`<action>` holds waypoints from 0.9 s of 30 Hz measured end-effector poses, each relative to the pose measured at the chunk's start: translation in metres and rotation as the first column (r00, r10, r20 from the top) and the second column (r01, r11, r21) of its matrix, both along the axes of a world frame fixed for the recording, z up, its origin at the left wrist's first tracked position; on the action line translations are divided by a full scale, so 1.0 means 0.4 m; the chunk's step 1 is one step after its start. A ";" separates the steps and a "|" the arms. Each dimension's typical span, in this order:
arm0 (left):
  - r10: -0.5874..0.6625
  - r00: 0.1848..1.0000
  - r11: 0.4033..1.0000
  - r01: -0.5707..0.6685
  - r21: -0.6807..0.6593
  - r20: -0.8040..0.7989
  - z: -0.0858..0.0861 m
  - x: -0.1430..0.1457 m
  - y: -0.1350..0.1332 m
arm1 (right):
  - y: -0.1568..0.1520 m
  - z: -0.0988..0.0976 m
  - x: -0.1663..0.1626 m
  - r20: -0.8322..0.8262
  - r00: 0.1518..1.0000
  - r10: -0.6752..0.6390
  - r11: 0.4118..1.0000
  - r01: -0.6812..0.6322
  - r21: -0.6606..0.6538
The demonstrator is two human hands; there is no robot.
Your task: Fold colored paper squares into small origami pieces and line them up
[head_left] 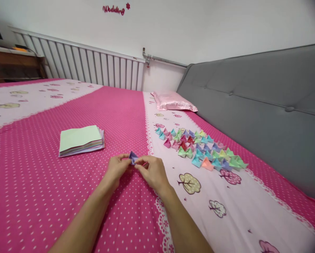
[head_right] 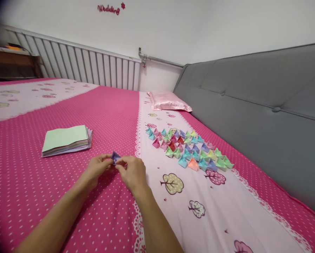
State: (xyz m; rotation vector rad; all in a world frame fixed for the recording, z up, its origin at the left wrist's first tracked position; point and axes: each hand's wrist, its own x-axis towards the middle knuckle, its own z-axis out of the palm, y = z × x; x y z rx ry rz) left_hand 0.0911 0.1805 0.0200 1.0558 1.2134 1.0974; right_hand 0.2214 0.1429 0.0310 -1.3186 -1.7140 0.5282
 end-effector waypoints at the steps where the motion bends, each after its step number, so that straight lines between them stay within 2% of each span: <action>1: 0.001 1.000 1.000 -0.001 -0.007 0.005 0.003 0.001 -0.002 | 0.000 0.000 -0.001 0.016 1.000 -0.002 1.000 0.001 0.014; 7: -0.014 0.998 0.999 0.017 -0.050 0.068 0.016 0.007 -0.008 | 0.002 0.001 -0.002 0.042 0.997 -0.065 0.997 0.063 0.047; 12: -0.034 0.997 0.992 0.042 -0.118 0.069 0.022 0.001 -0.007 | 0.020 -0.003 0.050 -0.043 0.973 -0.225 0.974 0.226 0.023; 14: -0.035 0.998 0.992 0.041 -0.116 0.045 0.019 -0.003 -0.005 | 0.031 -0.004 0.092 -0.026 0.932 -0.362 0.932 0.362 0.007; 17: -0.017 1.000 0.997 0.016 -0.080 -0.013 0.012 -0.008 -0.001 | 0.044 -0.008 0.155 0.072 0.818 -0.570 0.821 0.571 0.007; 19: -0.023 0.999 0.998 0.021 -0.055 -0.041 0.007 -0.009 0.000 | 0.051 -0.015 0.184 0.145 0.724 -0.674 0.735 0.676 0.042; 21: -0.037 0.998 0.999 0.035 -0.040 -0.053 0.005 -0.008 0.000 | 0.056 -0.026 0.200 0.164 0.660 -0.734 0.676 0.734 0.072; 23: -0.046 0.997 0.999 0.044 -0.022 -0.057 0.006 -0.008 0.000 | 0.062 -0.040 0.207 0.149 0.639 -0.754 0.654 0.751 0.092; 27: -0.029 0.997 1.000 0.029 -0.007 -0.066 0.004 -0.010 0.001 | 0.078 -0.068 0.212 0.135 0.638 -0.758 0.651 0.751 0.110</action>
